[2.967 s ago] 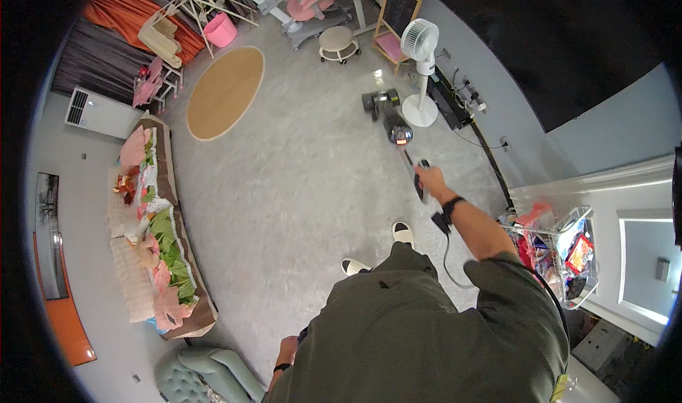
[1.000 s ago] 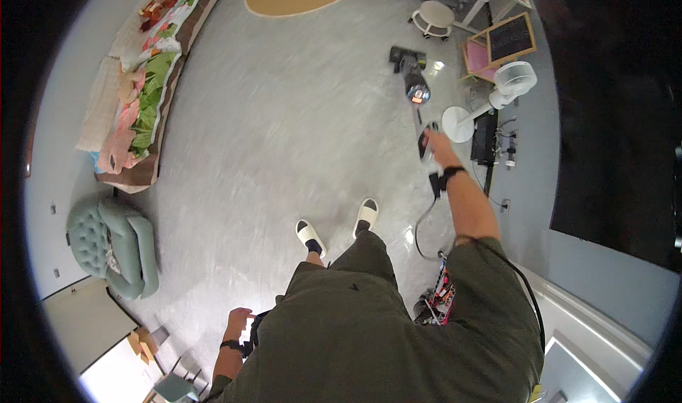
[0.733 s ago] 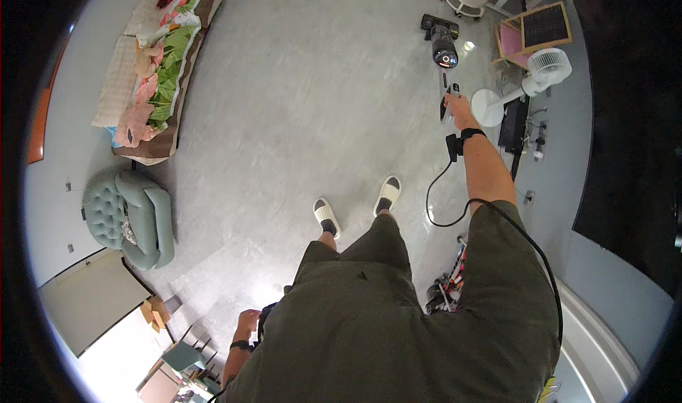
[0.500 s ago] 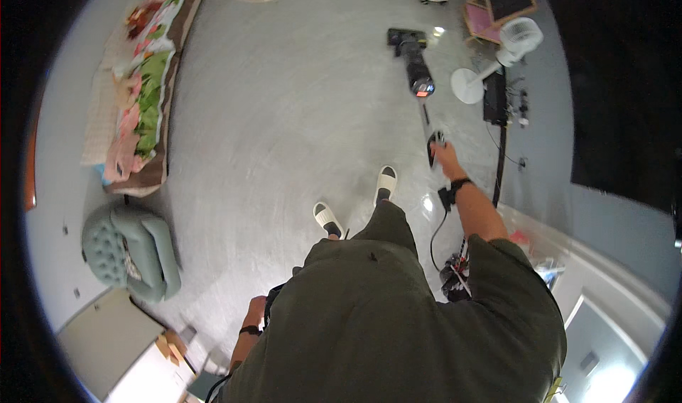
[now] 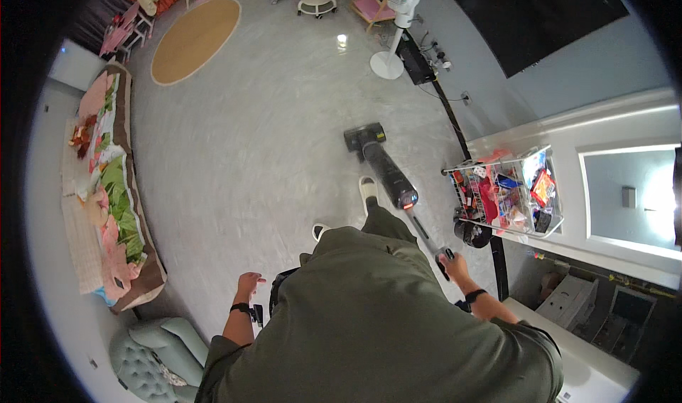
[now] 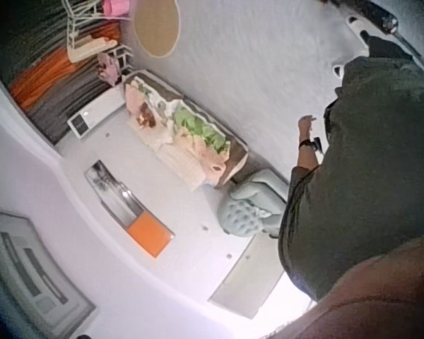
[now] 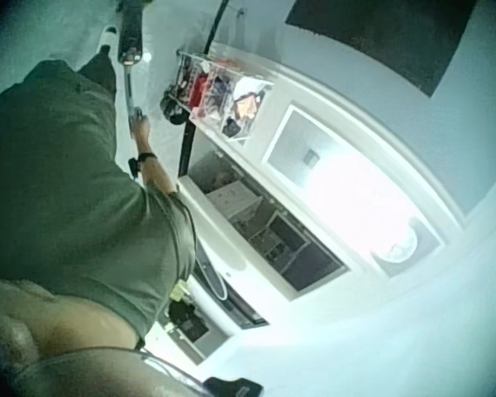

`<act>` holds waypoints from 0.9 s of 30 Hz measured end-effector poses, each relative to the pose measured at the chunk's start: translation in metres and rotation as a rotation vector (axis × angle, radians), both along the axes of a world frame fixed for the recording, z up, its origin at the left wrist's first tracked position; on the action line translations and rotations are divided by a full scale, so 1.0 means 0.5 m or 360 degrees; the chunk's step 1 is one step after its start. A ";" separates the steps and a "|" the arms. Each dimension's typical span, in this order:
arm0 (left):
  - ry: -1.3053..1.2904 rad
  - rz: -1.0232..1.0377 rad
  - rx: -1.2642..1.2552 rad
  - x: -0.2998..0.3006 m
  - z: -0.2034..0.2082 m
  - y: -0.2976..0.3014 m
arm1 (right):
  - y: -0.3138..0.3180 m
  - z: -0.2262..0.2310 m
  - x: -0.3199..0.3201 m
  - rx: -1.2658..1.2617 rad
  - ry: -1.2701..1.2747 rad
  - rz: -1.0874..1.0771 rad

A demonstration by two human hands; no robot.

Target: The person vacuums the floor using a vacuum cleaner.

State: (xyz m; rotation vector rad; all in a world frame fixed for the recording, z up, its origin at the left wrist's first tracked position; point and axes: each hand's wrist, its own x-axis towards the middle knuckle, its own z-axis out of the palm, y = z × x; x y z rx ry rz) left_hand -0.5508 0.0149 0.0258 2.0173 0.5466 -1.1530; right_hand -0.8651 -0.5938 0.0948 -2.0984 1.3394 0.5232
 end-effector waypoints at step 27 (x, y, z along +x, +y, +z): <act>-0.0480 -0.1933 0.0549 -0.258 -0.040 0.081 | -0.234 -0.122 0.358 -0.0069 -0.0706 0.0268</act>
